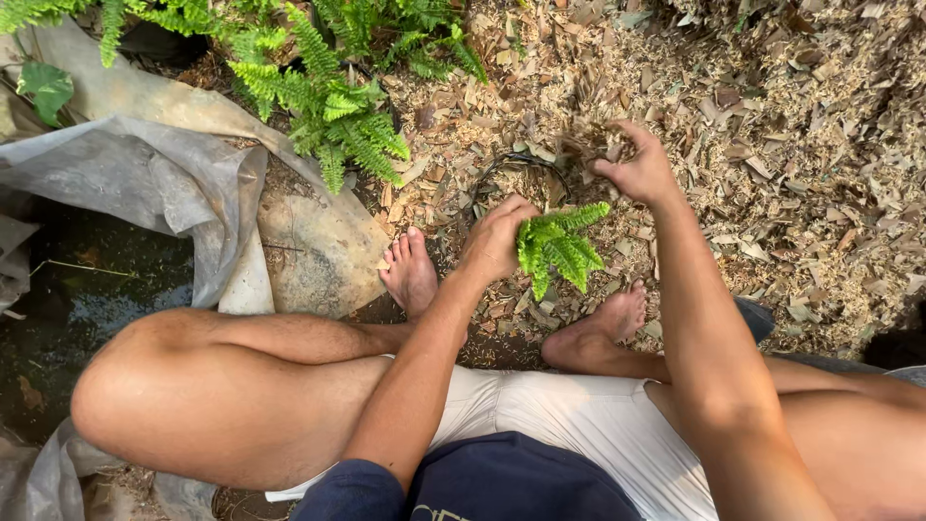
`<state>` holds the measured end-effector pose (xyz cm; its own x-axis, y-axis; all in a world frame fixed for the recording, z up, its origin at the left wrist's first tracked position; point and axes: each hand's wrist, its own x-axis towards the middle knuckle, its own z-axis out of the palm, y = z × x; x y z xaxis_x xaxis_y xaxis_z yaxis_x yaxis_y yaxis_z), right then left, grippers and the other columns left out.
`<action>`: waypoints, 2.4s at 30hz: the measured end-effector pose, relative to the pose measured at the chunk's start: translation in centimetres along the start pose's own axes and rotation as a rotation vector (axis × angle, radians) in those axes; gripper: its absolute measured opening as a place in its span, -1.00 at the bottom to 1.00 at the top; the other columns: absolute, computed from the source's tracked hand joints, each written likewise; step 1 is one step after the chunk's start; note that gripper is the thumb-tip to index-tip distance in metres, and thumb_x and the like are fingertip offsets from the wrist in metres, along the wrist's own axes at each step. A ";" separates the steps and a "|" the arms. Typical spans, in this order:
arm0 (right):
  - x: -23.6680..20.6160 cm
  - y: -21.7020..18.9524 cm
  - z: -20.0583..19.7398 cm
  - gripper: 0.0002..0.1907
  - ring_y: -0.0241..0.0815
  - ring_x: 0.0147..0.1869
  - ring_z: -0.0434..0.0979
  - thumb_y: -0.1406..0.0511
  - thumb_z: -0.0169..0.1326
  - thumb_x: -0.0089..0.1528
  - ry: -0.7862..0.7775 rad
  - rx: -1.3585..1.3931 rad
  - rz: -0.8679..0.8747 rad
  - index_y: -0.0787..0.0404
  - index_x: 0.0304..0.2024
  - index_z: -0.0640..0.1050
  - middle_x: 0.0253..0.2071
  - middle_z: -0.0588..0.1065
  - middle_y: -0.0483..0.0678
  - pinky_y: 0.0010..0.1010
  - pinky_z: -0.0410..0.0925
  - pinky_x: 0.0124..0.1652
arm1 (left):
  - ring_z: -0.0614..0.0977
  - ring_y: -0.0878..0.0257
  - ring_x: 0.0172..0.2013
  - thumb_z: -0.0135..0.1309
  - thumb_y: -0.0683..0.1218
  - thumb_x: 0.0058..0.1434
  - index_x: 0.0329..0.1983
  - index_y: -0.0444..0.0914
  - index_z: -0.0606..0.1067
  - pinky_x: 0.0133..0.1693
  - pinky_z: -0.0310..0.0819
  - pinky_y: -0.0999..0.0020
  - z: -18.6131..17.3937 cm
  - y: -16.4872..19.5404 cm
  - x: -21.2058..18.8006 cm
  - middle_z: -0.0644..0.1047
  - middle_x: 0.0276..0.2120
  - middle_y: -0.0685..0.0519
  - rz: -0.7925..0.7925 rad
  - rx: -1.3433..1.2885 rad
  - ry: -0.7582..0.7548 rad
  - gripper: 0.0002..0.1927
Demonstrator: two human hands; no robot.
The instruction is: The person prepares black plastic nursery bags by filling them with wood chips, then places small fern plants into the bags and secures them with more wood chips. The person repeats this process for multiple ferns, arranging them in a row.
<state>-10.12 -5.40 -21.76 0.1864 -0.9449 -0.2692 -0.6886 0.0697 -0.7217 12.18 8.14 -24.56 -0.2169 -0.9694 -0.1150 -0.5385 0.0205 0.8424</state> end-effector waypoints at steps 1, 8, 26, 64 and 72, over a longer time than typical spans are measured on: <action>0.1 -0.6 -0.8 -0.30 0.03 0.32 0.46 0.28 0.44 0.03 -0.059 0.001 -0.039 -0.07 0.23 0.50 0.22 0.50 0.03 0.04 0.28 0.28 | 0.63 0.14 -0.02 0.29 -0.27 0.09 -0.05 -0.21 0.58 0.08 0.54 0.23 -0.1 0.1 -0.2 0.54 -0.04 0.10 0.017 -0.016 0.010 -0.67; -0.9 -7.5 -0.5 -0.30 0.07 0.34 0.45 0.25 0.44 -0.04 -0.438 -0.159 -0.368 -0.16 0.16 0.55 0.19 0.46 0.01 0.04 0.28 0.38 | 0.62 0.02 -0.02 0.31 -0.31 -0.01 -0.03 -0.27 0.56 0.05 0.51 0.12 -0.6 0.7 -1.1 0.54 -0.05 0.01 0.076 0.073 0.055 -0.57; -2.9 -6.9 0.4 -0.83 -0.14 0.08 0.65 0.36 0.16 0.35 -0.121 0.063 -0.280 0.13 0.00 0.63 0.07 0.61 -0.08 -0.28 0.57 0.14 | 0.60 0.00 0.00 0.18 -0.48 -0.14 0.05 -0.31 0.53 0.02 0.56 0.14 -0.4 0.3 -1.7 0.51 -0.08 -0.06 0.096 0.174 0.039 -0.39; -3.1 -6.3 4.4 -0.71 0.14 0.51 0.15 0.20 0.25 0.16 -0.243 -0.430 -0.454 -0.01 -0.05 0.71 0.47 0.24 0.01 0.11 0.07 0.36 | 0.61 0.19 -0.06 0.26 -0.32 -0.01 0.05 -0.19 0.57 -0.02 0.63 0.29 0.1 -0.2 -1.0 0.52 -0.06 0.09 0.025 -0.034 0.078 -0.50; -1.7 -7.6 4.2 -0.65 -0.10 0.49 0.40 0.01 0.20 0.25 -0.223 -0.473 -0.323 -0.11 0.04 0.64 0.42 0.42 -0.19 -0.05 0.29 0.52 | 0.64 0.17 -0.04 0.31 -0.18 0.12 0.06 -0.21 0.56 0.02 0.61 0.21 -0.4 -0.2 -0.9 0.56 -0.03 0.08 -0.046 -0.019 0.038 -0.59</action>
<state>-2.25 -3.01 -18.45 0.5446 -0.8012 -0.2481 -0.7996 -0.4067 -0.4418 12.78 8.93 -24.43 -0.1613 -0.9778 -0.1337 -0.5317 -0.0280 0.8465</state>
